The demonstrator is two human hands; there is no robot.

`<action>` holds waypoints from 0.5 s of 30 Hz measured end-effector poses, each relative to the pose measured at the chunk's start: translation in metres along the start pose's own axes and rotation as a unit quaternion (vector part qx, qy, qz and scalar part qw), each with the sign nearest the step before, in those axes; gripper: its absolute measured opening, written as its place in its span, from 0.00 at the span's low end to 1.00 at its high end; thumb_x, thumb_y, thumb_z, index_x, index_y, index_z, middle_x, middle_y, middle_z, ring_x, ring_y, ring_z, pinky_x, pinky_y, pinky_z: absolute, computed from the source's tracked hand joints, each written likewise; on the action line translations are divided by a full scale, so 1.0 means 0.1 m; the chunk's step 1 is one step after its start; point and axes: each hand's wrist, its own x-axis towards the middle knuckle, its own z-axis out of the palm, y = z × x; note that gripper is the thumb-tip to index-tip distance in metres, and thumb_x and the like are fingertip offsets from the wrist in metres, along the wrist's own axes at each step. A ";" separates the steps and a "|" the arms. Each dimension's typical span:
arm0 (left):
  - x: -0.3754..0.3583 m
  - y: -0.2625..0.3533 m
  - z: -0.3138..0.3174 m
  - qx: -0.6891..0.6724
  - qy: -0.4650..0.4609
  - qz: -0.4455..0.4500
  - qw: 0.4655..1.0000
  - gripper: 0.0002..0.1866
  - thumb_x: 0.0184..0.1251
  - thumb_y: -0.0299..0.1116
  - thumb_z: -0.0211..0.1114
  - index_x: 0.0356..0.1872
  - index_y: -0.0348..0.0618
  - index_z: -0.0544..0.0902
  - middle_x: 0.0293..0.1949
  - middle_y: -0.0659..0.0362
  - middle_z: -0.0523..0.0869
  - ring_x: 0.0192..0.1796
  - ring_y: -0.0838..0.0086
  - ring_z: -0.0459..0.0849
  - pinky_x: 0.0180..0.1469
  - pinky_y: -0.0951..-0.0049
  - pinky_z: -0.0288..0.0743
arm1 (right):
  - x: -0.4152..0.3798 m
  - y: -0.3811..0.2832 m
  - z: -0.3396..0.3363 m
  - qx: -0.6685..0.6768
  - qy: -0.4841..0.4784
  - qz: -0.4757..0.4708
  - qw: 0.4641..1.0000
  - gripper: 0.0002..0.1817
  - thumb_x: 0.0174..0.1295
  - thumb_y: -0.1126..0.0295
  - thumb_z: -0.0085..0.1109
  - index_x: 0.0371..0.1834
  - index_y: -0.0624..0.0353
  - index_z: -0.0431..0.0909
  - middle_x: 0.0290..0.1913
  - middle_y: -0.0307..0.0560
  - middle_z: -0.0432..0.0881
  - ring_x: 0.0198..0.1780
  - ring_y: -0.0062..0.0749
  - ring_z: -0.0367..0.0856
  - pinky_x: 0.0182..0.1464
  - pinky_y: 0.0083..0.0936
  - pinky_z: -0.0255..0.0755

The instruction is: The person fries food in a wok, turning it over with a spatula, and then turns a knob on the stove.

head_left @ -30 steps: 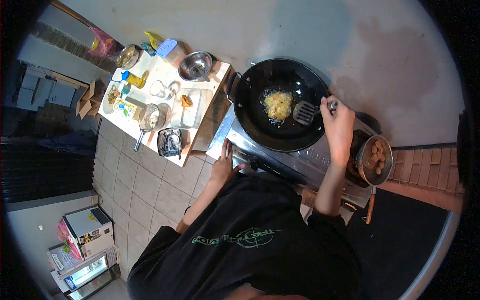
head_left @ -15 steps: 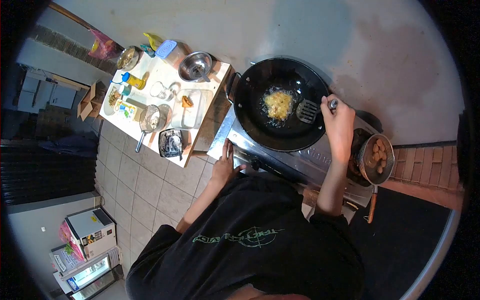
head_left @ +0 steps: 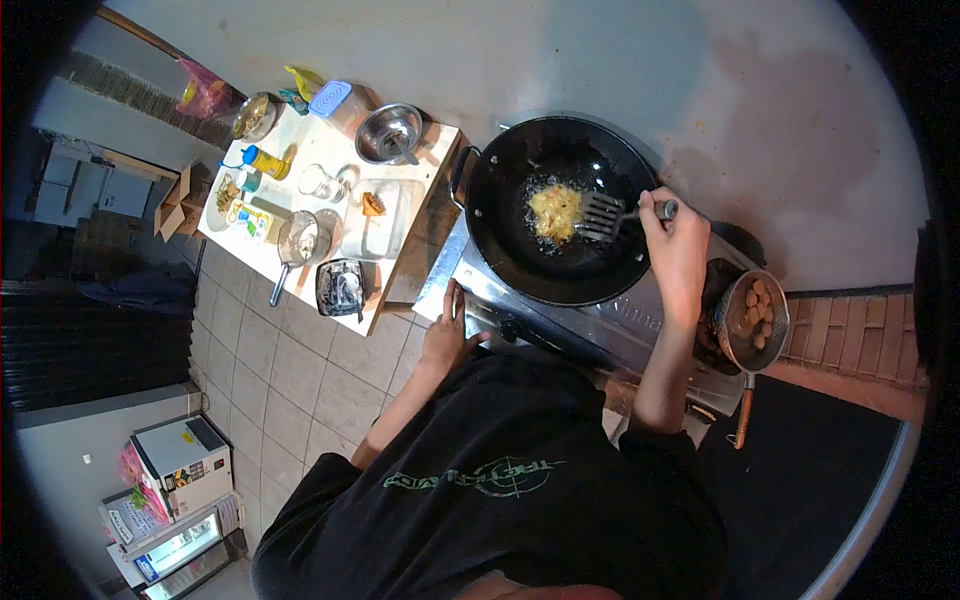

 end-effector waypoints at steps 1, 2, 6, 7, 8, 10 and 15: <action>0.00 0.00 0.00 -0.005 0.001 -0.003 1.000 0.57 0.58 0.63 0.64 0.74 0.27 0.49 0.78 0.43 0.39 0.50 0.52 0.85 0.47 0.62 0.83 | 0.00 -0.02 -0.01 0.016 0.002 0.006 1.000 0.13 0.64 0.71 0.60 0.27 0.69 0.71 0.20 0.60 0.64 0.22 0.46 0.53 0.25 0.32 0.60; 0.00 0.01 0.01 -0.010 0.002 -0.005 1.000 0.58 0.57 0.63 0.65 0.74 0.27 0.48 0.78 0.43 0.39 0.50 0.52 0.85 0.48 0.61 0.82 | -0.01 -0.02 -0.01 0.032 0.005 0.011 0.999 0.13 0.64 0.71 0.60 0.26 0.69 0.71 0.20 0.60 0.64 0.22 0.48 0.53 0.25 0.32 0.60; 0.01 0.00 0.05 -0.006 0.021 0.002 1.000 0.59 0.56 0.62 0.67 0.74 0.26 0.49 0.78 0.44 0.39 0.48 0.52 0.86 0.46 0.62 0.83 | -0.01 0.04 0.01 -0.023 -0.011 -0.004 1.000 0.13 0.64 0.71 0.60 0.26 0.69 0.71 0.20 0.61 0.65 0.21 0.50 0.55 0.25 0.33 0.61; 0.01 -0.01 0.05 -0.003 0.018 0.001 1.000 0.59 0.55 0.62 0.67 0.74 0.26 0.49 0.78 0.44 0.39 0.48 0.52 0.86 0.46 0.62 0.83 | -0.02 0.05 0.01 -0.019 -0.009 -0.009 1.000 0.14 0.64 0.70 0.60 0.26 0.69 0.72 0.20 0.62 0.65 0.21 0.50 0.56 0.25 0.33 0.61; 0.01 -0.01 0.06 -0.001 0.013 0.000 1.000 0.59 0.55 0.61 0.68 0.74 0.26 0.49 0.78 0.44 0.39 0.47 0.52 0.86 0.46 0.62 0.83 | -0.03 0.06 0.02 -0.016 -0.009 -0.013 1.000 0.14 0.65 0.69 0.60 0.26 0.69 0.72 0.20 0.62 0.66 0.21 0.51 0.57 0.25 0.33 0.61; 0.00 0.00 0.04 -0.001 0.015 0.000 1.000 0.59 0.55 0.61 0.68 0.74 0.26 0.49 0.78 0.44 0.39 0.47 0.53 0.86 0.45 0.63 0.83 | -0.05 0.06 0.02 -0.019 -0.019 0.008 1.000 0.15 0.65 0.68 0.61 0.26 0.69 0.72 0.20 0.62 0.67 0.21 0.51 0.58 0.25 0.33 0.62; 0.01 -0.03 0.09 0.002 0.021 0.004 1.000 0.58 0.56 0.61 0.67 0.74 0.26 0.50 0.78 0.45 0.39 0.47 0.54 0.86 0.45 0.63 0.83 | -0.09 0.05 0.01 -0.021 -0.038 0.041 0.998 0.15 0.64 0.66 0.61 0.27 0.69 0.74 0.19 0.60 0.69 0.20 0.48 0.59 0.26 0.33 0.63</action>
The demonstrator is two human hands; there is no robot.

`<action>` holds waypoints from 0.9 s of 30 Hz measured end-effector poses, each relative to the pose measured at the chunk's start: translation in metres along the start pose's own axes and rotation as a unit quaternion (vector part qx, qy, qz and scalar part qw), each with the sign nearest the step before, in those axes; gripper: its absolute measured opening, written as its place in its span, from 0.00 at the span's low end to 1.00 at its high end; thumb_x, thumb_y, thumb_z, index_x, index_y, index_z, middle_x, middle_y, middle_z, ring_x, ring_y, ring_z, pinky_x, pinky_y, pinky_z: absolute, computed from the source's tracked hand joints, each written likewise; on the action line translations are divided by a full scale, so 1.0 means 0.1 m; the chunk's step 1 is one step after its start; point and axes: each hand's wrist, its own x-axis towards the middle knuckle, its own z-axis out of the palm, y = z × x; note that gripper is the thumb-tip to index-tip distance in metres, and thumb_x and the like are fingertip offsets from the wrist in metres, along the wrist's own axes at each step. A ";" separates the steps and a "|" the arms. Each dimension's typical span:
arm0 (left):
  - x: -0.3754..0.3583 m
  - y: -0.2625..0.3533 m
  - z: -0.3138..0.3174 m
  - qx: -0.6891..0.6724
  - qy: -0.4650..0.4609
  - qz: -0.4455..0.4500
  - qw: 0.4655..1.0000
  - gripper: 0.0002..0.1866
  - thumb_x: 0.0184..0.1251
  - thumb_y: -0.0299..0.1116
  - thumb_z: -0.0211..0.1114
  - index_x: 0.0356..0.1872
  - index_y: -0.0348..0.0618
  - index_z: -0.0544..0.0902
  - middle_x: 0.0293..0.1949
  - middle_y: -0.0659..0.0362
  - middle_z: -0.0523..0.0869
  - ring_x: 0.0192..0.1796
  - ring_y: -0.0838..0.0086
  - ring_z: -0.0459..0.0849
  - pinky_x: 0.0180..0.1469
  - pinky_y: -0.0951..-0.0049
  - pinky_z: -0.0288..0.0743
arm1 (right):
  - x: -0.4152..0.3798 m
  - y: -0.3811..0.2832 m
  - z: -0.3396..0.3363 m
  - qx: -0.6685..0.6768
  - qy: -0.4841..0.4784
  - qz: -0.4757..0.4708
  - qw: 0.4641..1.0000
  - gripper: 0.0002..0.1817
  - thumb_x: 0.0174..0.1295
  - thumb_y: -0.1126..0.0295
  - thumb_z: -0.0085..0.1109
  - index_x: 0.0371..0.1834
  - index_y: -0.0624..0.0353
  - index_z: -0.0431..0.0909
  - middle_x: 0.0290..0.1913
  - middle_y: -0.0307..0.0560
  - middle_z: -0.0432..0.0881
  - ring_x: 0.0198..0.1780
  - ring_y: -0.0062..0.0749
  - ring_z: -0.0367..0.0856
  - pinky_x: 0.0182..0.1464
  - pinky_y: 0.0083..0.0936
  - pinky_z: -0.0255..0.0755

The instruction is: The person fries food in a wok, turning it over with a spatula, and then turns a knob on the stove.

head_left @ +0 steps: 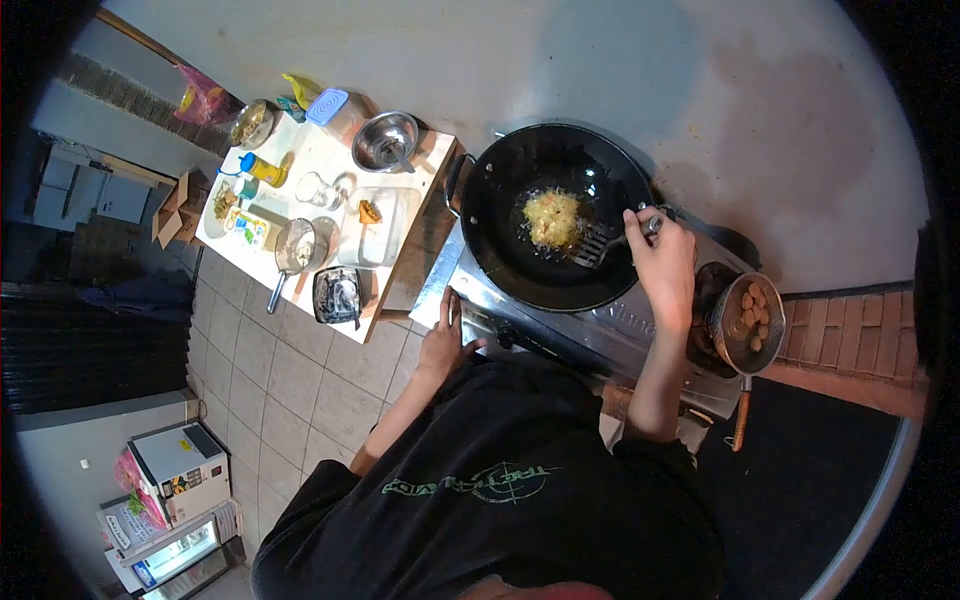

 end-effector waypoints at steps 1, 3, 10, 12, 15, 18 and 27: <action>0.00 -0.01 0.01 -0.002 0.008 0.005 1.000 0.58 0.56 0.61 0.67 0.73 0.26 0.50 0.78 0.45 0.38 0.47 0.54 0.86 0.45 0.63 0.83 | -0.01 0.00 0.00 0.004 -0.010 0.014 1.000 0.15 0.65 0.66 0.61 0.28 0.68 0.75 0.18 0.59 0.69 0.19 0.44 0.60 0.26 0.32 0.63; -0.02 -0.02 0.03 -0.004 0.014 0.010 1.000 0.57 0.56 0.61 0.67 0.73 0.26 0.50 0.78 0.45 0.38 0.47 0.54 0.86 0.45 0.63 0.83 | -0.04 0.01 -0.01 0.007 -0.020 0.029 0.999 0.15 0.65 0.65 0.61 0.29 0.68 0.76 0.18 0.58 0.69 0.18 0.40 0.60 0.26 0.31 0.63; -0.01 0.03 -0.04 -0.013 -0.009 -0.006 1.000 0.56 0.57 0.59 0.67 0.74 0.26 0.50 0.78 0.45 0.37 0.49 0.52 0.86 0.47 0.61 0.82 | -0.06 0.13 0.06 0.059 -0.068 0.040 0.995 0.13 0.65 0.65 0.62 0.31 0.65 0.79 0.16 0.48 0.70 0.19 0.23 0.61 0.25 0.27 0.61; -0.02 0.03 -0.04 -0.018 0.002 -0.001 1.000 0.56 0.57 0.59 0.67 0.74 0.26 0.49 0.78 0.45 0.37 0.49 0.51 0.85 0.48 0.61 0.82 | -0.07 0.14 0.06 0.070 -0.077 0.048 0.993 0.12 0.65 0.65 0.62 0.32 0.65 0.79 0.16 0.47 0.70 0.20 0.22 0.61 0.25 0.27 0.61; -0.01 0.04 -0.08 -0.010 -0.018 -0.013 1.000 0.57 0.57 0.58 0.68 0.74 0.26 0.49 0.78 0.45 0.37 0.49 0.52 0.86 0.47 0.61 0.82 | -0.09 0.13 0.03 0.053 -0.083 0.041 0.994 0.11 0.66 0.66 0.60 0.33 0.65 0.79 0.17 0.49 0.71 0.20 0.21 0.62 0.25 0.26 0.61; -0.01 0.00 -0.02 -0.009 -0.023 -0.014 1.000 0.57 0.56 0.59 0.68 0.73 0.26 0.50 0.78 0.45 0.37 0.48 0.53 0.86 0.46 0.61 0.82 | -0.08 0.02 -0.09 0.017 -0.061 0.014 0.998 0.09 0.65 0.68 0.59 0.34 0.65 0.79 0.18 0.53 0.71 0.19 0.27 0.62 0.25 0.27 0.62; -0.02 -0.01 -0.02 -0.013 -0.010 -0.006 1.000 0.57 0.56 0.59 0.68 0.74 0.26 0.50 0.78 0.45 0.37 0.48 0.53 0.86 0.47 0.62 0.83 | 0.02 -0.08 -0.12 -0.001 -0.028 -0.036 0.999 0.07 0.63 0.71 0.58 0.32 0.66 0.77 0.21 0.59 0.72 0.18 0.44 0.67 0.27 0.32 0.65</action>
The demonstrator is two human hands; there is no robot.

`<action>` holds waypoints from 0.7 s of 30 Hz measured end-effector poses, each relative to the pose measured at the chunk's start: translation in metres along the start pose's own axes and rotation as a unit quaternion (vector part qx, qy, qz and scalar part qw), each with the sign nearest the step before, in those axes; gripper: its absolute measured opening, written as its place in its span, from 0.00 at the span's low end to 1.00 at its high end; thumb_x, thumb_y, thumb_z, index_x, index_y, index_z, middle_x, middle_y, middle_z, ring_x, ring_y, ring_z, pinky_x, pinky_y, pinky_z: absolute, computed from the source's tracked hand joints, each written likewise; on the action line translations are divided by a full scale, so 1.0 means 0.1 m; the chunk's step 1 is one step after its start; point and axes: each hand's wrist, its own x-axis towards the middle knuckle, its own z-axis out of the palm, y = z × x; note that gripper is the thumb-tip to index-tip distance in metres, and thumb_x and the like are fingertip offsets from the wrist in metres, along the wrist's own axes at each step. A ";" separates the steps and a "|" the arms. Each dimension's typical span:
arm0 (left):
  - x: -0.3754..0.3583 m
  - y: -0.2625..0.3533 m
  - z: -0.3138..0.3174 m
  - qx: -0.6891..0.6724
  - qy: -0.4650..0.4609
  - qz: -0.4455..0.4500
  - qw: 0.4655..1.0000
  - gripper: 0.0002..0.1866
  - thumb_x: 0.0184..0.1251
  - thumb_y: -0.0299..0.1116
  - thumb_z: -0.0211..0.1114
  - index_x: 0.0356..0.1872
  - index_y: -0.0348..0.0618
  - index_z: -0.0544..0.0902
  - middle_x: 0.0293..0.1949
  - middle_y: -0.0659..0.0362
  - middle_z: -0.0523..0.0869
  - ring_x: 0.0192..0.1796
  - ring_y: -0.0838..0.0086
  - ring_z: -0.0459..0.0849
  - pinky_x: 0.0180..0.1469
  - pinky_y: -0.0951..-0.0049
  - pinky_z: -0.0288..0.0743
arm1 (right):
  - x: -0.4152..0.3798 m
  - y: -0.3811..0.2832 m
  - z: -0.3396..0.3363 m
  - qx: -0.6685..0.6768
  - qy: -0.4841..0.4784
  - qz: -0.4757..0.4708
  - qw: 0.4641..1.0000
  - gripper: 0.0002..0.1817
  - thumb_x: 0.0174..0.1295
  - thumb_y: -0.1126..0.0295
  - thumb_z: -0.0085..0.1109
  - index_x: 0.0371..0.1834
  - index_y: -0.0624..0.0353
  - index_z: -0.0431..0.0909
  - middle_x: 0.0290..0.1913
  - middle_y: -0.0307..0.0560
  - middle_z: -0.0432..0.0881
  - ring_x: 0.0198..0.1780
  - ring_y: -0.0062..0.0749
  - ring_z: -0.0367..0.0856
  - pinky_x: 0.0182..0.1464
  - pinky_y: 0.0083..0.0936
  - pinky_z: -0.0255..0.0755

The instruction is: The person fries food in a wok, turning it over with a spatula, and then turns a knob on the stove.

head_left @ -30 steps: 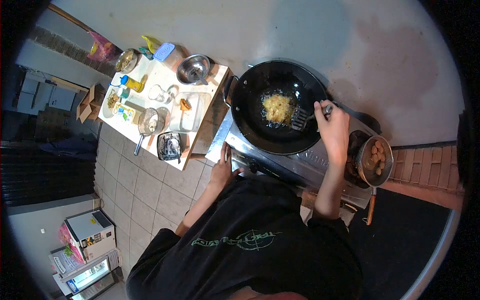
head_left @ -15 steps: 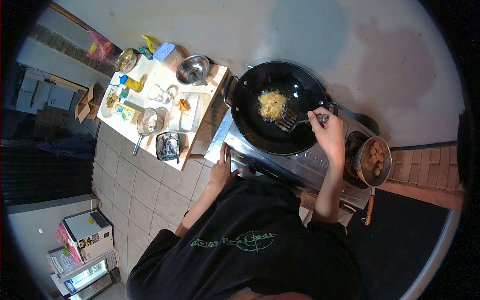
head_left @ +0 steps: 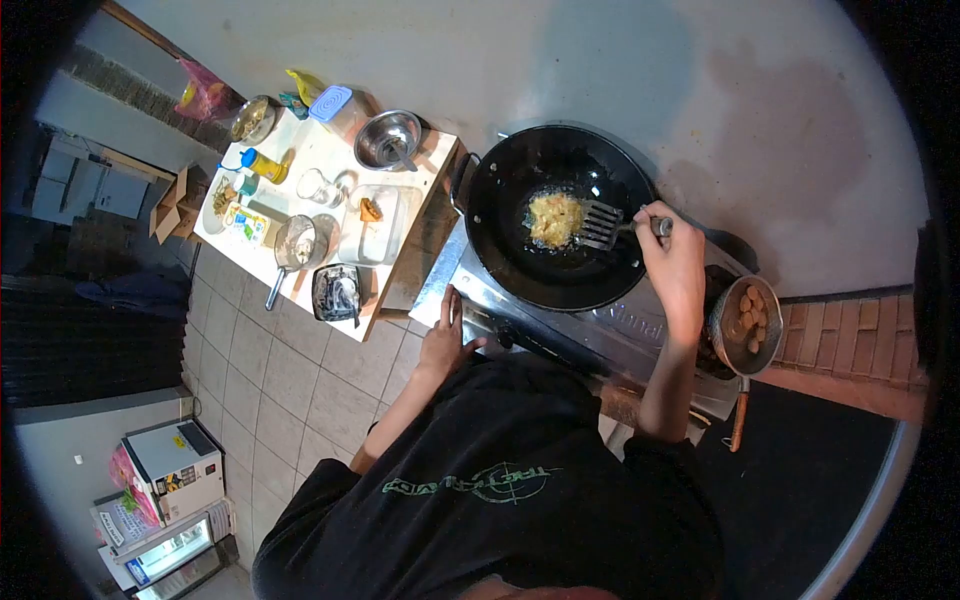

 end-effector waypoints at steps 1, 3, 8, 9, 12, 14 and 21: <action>0.00 -0.02 0.03 -0.005 0.022 0.016 1.000 0.57 0.56 0.59 0.68 0.73 0.26 0.50 0.78 0.45 0.37 0.48 0.53 0.86 0.47 0.62 0.83 | 0.00 0.00 0.00 0.004 0.002 0.002 1.000 0.07 0.63 0.71 0.58 0.32 0.65 0.77 0.21 0.59 0.72 0.19 0.45 0.67 0.27 0.32 0.65; 0.00 -0.02 0.05 -0.010 0.044 0.033 0.998 0.57 0.57 0.60 0.67 0.73 0.26 0.50 0.78 0.45 0.37 0.49 0.53 0.86 0.48 0.62 0.82 | 0.00 0.01 0.01 0.007 0.003 0.005 1.000 0.07 0.63 0.71 0.58 0.33 0.65 0.77 0.21 0.59 0.72 0.19 0.46 0.67 0.27 0.32 0.65; 0.00 0.00 0.01 -0.016 0.015 0.011 1.000 0.57 0.56 0.59 0.68 0.74 0.27 0.50 0.78 0.44 0.38 0.49 0.53 0.86 0.48 0.62 0.82 | -0.01 0.00 0.05 0.007 -0.010 0.005 1.000 0.07 0.63 0.71 0.58 0.33 0.65 0.77 0.18 0.56 0.68 0.19 0.35 0.58 0.26 0.29 0.62; 0.01 0.01 -0.03 -0.015 0.017 0.012 1.000 0.57 0.56 0.59 0.68 0.74 0.27 0.50 0.78 0.44 0.38 0.49 0.53 0.86 0.48 0.62 0.82 | 0.00 -0.01 0.04 0.007 -0.008 0.003 1.000 0.07 0.63 0.71 0.58 0.33 0.65 0.77 0.18 0.56 0.68 0.19 0.35 0.58 0.26 0.29 0.62; 0.00 0.06 -0.08 0.013 -0.001 -0.001 1.000 0.57 0.57 0.58 0.68 0.74 0.27 0.49 0.78 0.44 0.39 0.49 0.53 0.86 0.48 0.62 0.82 | -0.01 -0.03 0.02 0.026 0.011 0.023 0.999 0.08 0.64 0.70 0.58 0.32 0.65 0.76 0.19 0.56 0.68 0.20 0.37 0.57 0.25 0.28 0.61; -0.01 0.06 -0.07 -0.002 -0.001 -0.004 1.000 0.57 0.56 0.58 0.68 0.74 0.28 0.49 0.78 0.43 0.40 0.48 0.53 0.86 0.47 0.62 0.82 | -0.01 -0.02 0.03 0.023 0.018 0.018 0.999 0.09 0.65 0.70 0.58 0.31 0.65 0.76 0.19 0.56 0.66 0.20 0.37 0.55 0.25 0.28 0.61; -0.01 0.01 0.04 -0.016 0.023 0.002 1.000 0.57 0.55 0.58 0.69 0.74 0.29 0.51 0.78 0.44 0.41 0.49 0.55 0.86 0.48 0.64 0.82 | -0.07 0.08 0.13 -0.001 0.016 0.019 1.000 0.11 0.65 0.69 0.59 0.30 0.66 0.74 0.18 0.56 0.66 0.20 0.32 0.55 0.25 0.29 0.61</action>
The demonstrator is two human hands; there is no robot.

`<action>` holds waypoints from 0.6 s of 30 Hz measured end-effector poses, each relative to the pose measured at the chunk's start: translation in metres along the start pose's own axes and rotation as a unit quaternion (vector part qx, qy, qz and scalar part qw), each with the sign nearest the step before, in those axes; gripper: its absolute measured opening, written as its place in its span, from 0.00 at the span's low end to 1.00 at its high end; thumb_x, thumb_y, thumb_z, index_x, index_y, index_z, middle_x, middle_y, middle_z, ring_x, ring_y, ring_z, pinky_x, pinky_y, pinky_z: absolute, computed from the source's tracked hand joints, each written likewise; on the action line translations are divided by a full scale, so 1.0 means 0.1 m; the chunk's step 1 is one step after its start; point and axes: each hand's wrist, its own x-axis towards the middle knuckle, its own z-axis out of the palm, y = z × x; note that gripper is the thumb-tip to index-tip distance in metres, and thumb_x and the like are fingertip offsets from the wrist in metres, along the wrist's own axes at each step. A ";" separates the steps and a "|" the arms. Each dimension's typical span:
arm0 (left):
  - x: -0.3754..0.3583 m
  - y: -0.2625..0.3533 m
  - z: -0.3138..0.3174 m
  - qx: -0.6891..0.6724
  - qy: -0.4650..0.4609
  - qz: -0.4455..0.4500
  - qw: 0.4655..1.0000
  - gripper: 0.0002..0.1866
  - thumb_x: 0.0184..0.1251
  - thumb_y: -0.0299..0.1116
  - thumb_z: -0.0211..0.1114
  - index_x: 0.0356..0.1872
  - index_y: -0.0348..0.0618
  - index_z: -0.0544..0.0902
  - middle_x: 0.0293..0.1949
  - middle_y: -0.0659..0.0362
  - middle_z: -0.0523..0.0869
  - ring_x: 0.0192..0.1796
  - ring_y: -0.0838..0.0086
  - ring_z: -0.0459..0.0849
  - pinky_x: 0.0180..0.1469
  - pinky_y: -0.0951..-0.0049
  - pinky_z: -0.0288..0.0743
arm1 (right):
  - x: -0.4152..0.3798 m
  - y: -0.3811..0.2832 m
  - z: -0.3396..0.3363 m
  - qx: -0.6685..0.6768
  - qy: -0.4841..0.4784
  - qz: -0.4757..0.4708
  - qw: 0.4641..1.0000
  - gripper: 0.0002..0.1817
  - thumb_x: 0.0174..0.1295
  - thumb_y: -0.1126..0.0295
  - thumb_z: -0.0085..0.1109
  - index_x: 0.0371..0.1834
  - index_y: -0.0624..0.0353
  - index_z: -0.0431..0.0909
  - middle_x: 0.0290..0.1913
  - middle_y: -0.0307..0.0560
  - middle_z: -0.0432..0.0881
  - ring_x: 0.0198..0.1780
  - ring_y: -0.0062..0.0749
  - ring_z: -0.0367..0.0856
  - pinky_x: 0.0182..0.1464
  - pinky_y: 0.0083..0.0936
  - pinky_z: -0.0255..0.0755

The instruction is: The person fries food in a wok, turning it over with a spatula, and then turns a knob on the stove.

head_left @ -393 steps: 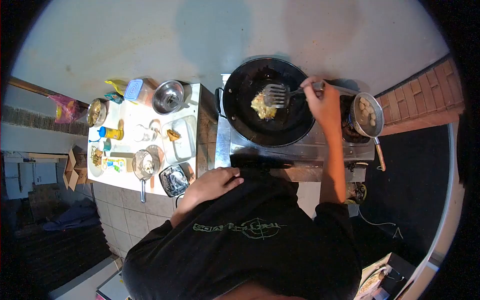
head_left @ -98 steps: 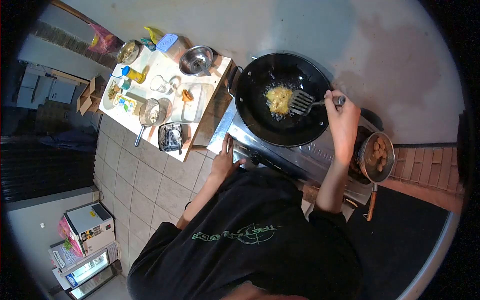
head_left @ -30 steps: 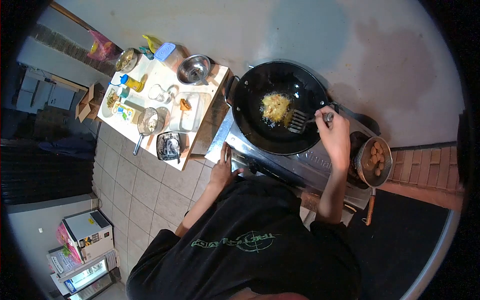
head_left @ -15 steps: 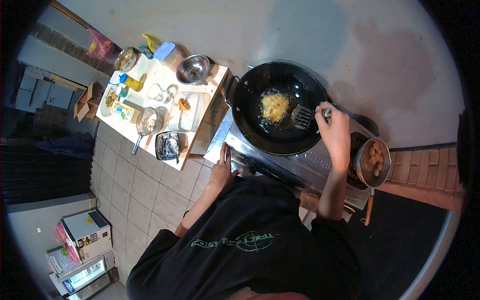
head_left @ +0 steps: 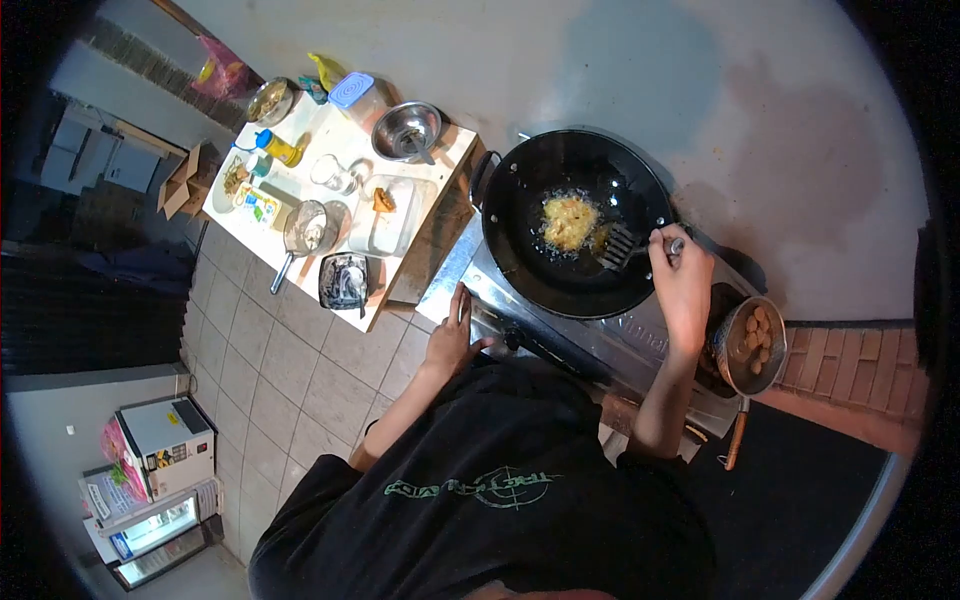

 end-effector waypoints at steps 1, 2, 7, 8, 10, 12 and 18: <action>0.00 0.00 0.01 -0.002 0.002 -0.003 1.000 0.57 0.55 0.58 0.69 0.74 0.29 0.51 0.78 0.44 0.41 0.49 0.55 0.86 0.48 0.64 0.82 | -0.01 0.00 0.00 0.006 -0.004 0.007 1.000 0.11 0.65 0.69 0.59 0.30 0.66 0.74 0.18 0.56 0.67 0.20 0.32 0.55 0.25 0.29 0.61; 0.00 0.00 0.02 0.005 0.003 -0.001 1.000 0.57 0.55 0.58 0.69 0.74 0.29 0.51 0.78 0.45 0.40 0.50 0.55 0.86 0.48 0.64 0.82 | -0.02 0.00 0.00 0.013 -0.008 0.014 1.000 0.11 0.66 0.69 0.59 0.31 0.66 0.74 0.18 0.57 0.67 0.20 0.33 0.56 0.26 0.30 0.62; -0.05 0.12 -0.28 -0.010 -0.034 -0.031 0.999 0.50 0.58 0.57 0.68 0.71 0.27 0.59 0.77 0.43 0.48 0.51 0.53 0.85 0.51 0.61 0.81 | -0.07 -0.04 -0.02 0.019 -0.027 0.022 0.999 0.11 0.66 0.69 0.59 0.32 0.67 0.75 0.17 0.51 0.65 0.21 0.27 0.56 0.25 0.28 0.60; -0.10 0.09 -0.36 0.003 -0.096 -0.018 0.995 0.45 0.60 0.57 0.67 0.67 0.28 0.65 0.74 0.42 0.55 0.52 0.51 0.84 0.53 0.59 0.80 | -0.08 -0.04 -0.03 0.020 -0.029 0.019 0.999 0.10 0.66 0.69 0.60 0.32 0.67 0.76 0.16 0.45 0.62 0.21 0.21 0.55 0.25 0.26 0.57; -0.22 0.23 -0.91 -0.079 -0.218 0.040 0.972 0.35 0.65 0.54 0.64 0.60 0.32 0.75 0.67 0.42 0.68 0.54 0.49 0.82 0.57 0.56 0.76 | -0.10 -0.05 -0.05 0.024 -0.026 0.021 0.999 0.10 0.65 0.69 0.60 0.32 0.67 0.77 0.16 0.46 0.63 0.21 0.21 0.56 0.25 0.26 0.58; -0.43 0.53 -1.63 -0.272 -0.265 0.212 0.901 0.26 0.70 0.50 0.60 0.56 0.35 0.79 0.61 0.43 0.75 0.58 0.49 0.79 0.61 0.56 0.73 | -0.13 -0.02 -0.06 0.027 -0.026 0.023 0.999 0.10 0.65 0.69 0.60 0.33 0.67 0.77 0.16 0.46 0.63 0.21 0.21 0.56 0.25 0.26 0.58; -0.76 0.87 -2.37 -0.438 -0.270 0.626 0.587 0.20 0.70 0.38 0.63 0.55 0.34 0.79 0.59 0.46 0.77 0.55 0.56 0.81 0.54 0.56 0.74 | -0.18 -0.03 -0.12 0.023 -0.043 0.050 0.998 0.11 0.66 0.67 0.59 0.34 0.66 0.78 0.20 0.59 0.74 0.19 0.42 0.65 0.28 0.32 0.65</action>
